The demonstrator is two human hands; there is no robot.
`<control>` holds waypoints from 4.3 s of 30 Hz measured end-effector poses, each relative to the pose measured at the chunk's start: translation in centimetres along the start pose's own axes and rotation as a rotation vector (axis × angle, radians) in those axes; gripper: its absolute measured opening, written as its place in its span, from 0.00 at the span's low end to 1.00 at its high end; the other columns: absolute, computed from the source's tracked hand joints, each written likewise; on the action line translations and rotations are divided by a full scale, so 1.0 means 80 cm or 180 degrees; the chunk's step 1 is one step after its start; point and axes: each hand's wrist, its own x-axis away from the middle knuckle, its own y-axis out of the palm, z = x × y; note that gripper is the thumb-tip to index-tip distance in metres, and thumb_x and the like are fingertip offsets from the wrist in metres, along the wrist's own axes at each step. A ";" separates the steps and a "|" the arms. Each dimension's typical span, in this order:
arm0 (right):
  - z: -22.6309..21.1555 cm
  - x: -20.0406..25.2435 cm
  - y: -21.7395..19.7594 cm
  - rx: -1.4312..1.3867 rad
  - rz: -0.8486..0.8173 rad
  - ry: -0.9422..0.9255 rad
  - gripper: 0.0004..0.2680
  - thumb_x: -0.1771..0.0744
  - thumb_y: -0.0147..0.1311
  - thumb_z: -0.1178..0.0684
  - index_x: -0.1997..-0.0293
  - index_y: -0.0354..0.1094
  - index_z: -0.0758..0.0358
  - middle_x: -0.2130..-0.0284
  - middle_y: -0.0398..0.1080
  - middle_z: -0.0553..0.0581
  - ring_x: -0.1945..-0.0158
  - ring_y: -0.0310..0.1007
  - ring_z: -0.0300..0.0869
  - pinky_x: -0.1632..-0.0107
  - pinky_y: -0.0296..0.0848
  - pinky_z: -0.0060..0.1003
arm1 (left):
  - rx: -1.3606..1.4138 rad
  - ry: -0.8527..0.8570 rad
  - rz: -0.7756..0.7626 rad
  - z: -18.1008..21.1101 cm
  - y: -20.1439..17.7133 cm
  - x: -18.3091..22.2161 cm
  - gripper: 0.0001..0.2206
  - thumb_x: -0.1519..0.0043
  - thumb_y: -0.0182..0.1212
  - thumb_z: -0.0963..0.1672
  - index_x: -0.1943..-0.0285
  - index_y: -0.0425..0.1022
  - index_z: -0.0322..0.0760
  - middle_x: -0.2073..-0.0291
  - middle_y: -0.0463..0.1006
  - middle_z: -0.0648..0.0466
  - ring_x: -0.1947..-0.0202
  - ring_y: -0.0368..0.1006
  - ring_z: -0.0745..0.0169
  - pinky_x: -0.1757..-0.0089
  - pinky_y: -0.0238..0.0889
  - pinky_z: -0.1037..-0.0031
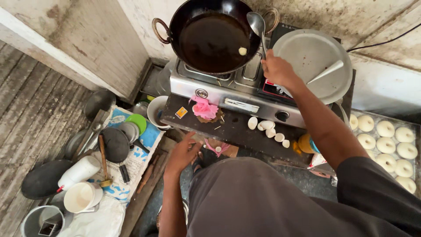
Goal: The person places rings of dough into a pan of hot oil, uses a ladle to pour oil over them, and flips them as they cook.
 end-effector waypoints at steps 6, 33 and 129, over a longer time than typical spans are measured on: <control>-0.004 0.006 -0.002 -0.0121 0.0087 -0.0327 0.12 0.28 0.46 0.50 0.50 0.52 0.71 0.72 0.71 0.78 0.64 0.72 0.72 0.59 0.67 0.65 | 0.0024 0.0145 -0.0032 0.010 0.000 -0.007 0.28 0.40 0.64 0.52 0.32 0.68 0.38 0.54 0.83 0.42 0.55 0.81 0.47 0.54 0.71 0.63; -0.032 0.045 0.004 -0.0311 0.0787 -0.0147 0.11 0.26 0.46 0.49 0.51 0.57 0.69 0.72 0.72 0.73 0.68 0.72 0.70 0.63 0.69 0.63 | 0.1206 -0.0152 0.0590 -0.004 0.012 -0.129 0.18 0.33 0.62 0.50 0.57 0.83 0.27 0.72 0.81 0.48 0.74 0.72 0.67 0.70 0.64 0.76; 0.606 0.688 0.298 -0.1012 0.2290 0.4260 0.16 0.38 0.67 0.53 0.47 0.71 0.62 0.58 0.74 0.64 0.52 0.74 0.56 0.48 0.72 0.48 | 0.0371 -0.0195 -0.2843 0.375 0.538 0.001 0.16 0.35 0.61 0.44 0.41 0.74 0.29 0.57 0.84 0.51 0.60 0.78 0.70 0.58 0.70 0.78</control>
